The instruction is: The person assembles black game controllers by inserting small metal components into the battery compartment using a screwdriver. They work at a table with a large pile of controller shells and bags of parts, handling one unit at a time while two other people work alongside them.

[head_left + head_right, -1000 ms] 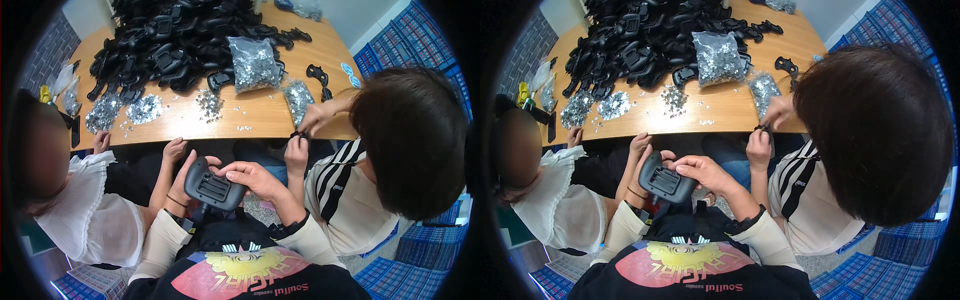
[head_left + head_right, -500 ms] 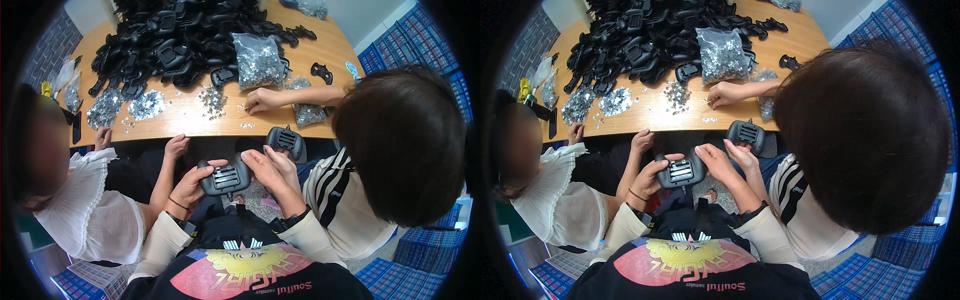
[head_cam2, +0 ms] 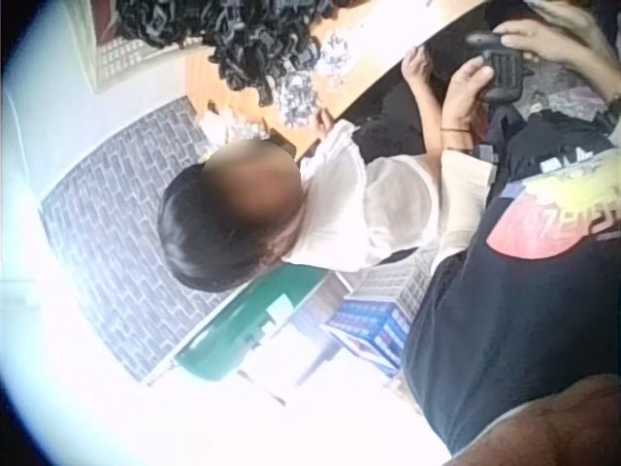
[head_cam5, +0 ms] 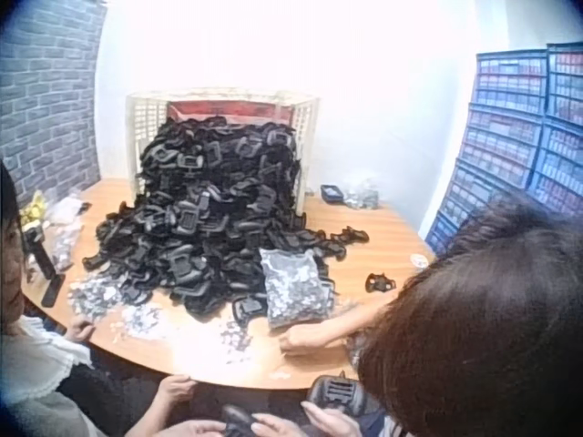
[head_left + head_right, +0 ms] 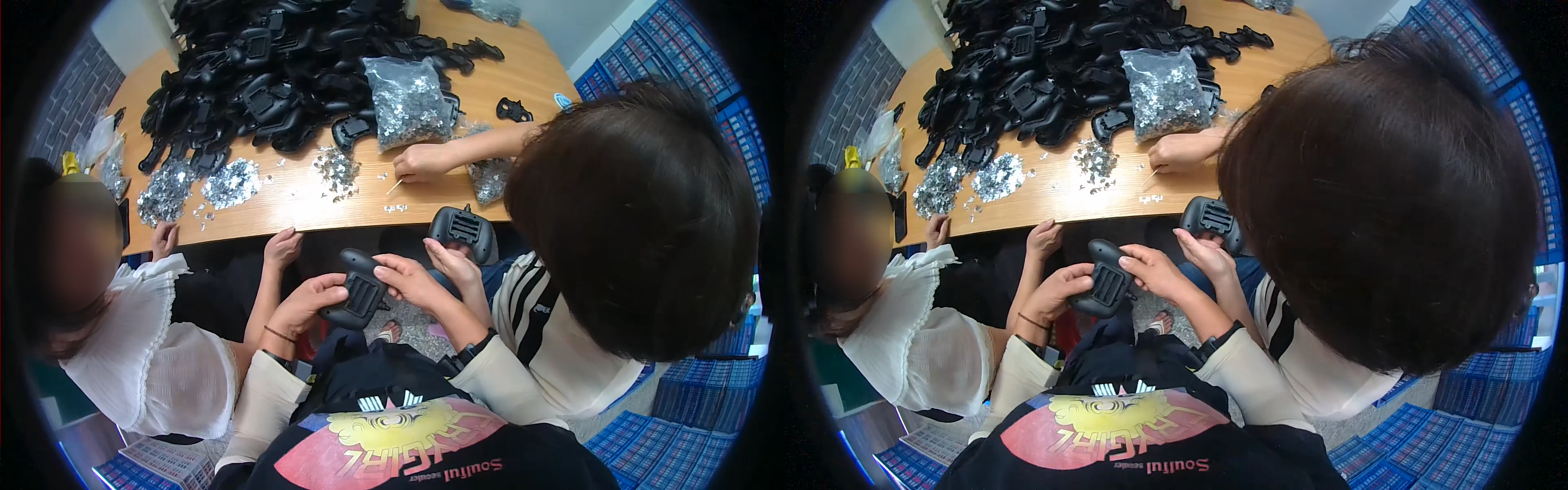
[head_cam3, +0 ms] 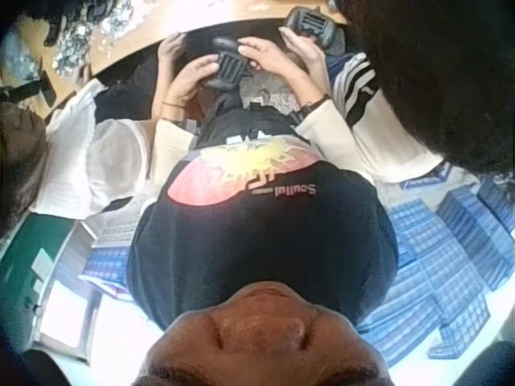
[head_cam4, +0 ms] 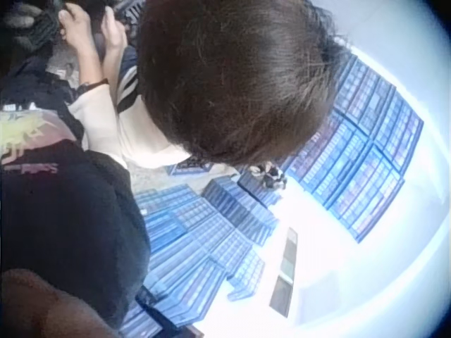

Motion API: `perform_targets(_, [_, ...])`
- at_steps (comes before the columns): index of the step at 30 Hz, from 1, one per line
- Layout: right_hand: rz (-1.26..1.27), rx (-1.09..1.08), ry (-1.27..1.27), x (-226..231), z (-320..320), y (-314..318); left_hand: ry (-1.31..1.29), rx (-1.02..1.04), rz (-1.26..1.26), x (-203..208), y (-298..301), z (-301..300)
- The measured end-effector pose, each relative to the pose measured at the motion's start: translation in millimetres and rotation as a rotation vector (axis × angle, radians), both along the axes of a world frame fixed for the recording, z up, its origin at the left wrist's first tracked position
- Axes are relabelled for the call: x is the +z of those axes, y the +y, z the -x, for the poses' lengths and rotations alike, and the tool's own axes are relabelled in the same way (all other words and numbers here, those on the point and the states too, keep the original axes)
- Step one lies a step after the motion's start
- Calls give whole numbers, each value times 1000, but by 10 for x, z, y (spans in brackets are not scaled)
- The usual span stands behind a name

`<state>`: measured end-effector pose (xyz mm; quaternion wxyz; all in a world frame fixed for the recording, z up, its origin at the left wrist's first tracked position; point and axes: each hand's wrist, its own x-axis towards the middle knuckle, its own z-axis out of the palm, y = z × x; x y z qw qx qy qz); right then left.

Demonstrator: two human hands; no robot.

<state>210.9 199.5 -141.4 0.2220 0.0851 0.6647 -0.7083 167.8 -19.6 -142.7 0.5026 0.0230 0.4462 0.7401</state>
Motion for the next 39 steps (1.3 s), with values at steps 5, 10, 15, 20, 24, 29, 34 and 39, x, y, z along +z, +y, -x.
perform_targets(5, [-348,-253,140,-309,177,-83,191,54,192,-288,130,218])
perform_targets(10, [-983,-134,241,-584,335,65,134,261,160,-302,155,308])
perform_targets(15, [-1095,12,148,-551,313,36,22,306,133,-329,120,220])
perform_targets(20, [-1118,65,106,-546,281,31,29,298,152,-407,71,135])
perform_targets(24, [-1134,55,111,-549,291,31,13,303,157,-415,46,95])
perform_targets(29, [-1159,17,147,-607,343,56,4,315,146,-408,50,77])
perform_targets(34, [-1186,46,118,-600,412,116,-26,347,129,-359,70,90])
perform_targets(39, [-1180,100,73,-555,394,152,-13,338,124,-290,70,96])
